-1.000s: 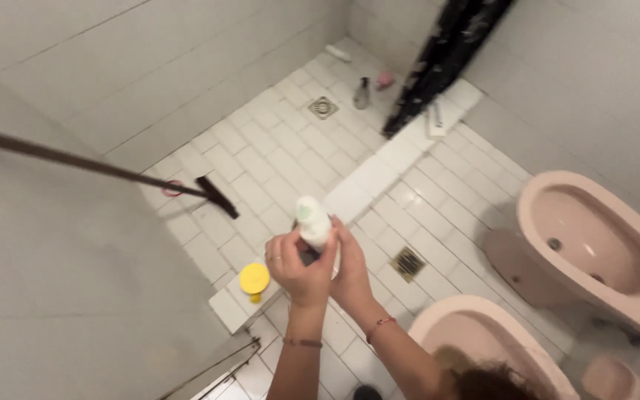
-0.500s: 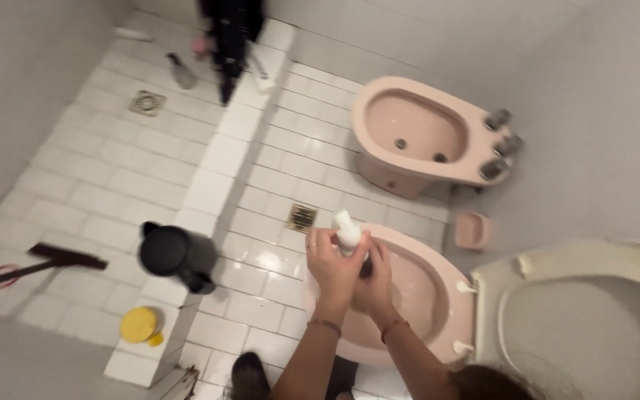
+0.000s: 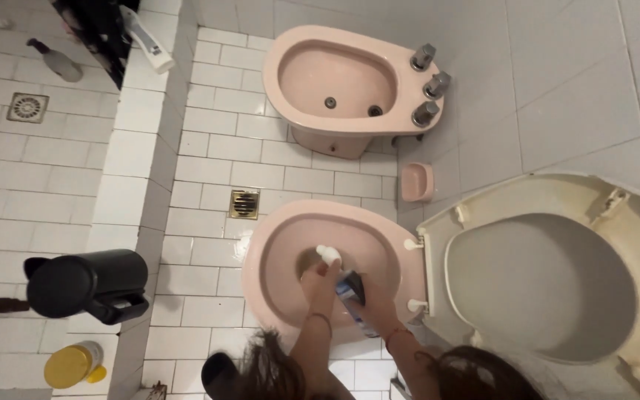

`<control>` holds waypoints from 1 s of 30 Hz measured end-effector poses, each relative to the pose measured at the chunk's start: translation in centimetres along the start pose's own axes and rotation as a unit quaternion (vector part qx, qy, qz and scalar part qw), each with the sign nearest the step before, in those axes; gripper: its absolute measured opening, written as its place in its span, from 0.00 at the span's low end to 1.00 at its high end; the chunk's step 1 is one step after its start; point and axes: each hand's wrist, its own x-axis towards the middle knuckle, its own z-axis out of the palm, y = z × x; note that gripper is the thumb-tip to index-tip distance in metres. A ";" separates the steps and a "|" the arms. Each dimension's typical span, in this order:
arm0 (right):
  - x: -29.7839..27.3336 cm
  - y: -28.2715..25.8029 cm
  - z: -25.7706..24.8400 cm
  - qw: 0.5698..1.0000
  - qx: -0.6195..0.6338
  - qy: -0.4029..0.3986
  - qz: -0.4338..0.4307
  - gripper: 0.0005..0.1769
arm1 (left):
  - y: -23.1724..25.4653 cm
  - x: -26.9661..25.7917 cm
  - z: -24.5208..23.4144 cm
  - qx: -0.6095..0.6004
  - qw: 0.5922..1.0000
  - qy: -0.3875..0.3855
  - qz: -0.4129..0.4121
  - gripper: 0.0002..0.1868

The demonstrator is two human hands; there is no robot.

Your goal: Cleaning a bidet and toilet bowl by applying liquid detergent and scrubbing with a brush.

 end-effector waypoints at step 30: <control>9.9 -0.4 8.3 0.855 -0.459 -0.196 -0.144 0.12 | -12.1 8.6 -4.4 0.264 0.958 -0.038 -0.109 0.20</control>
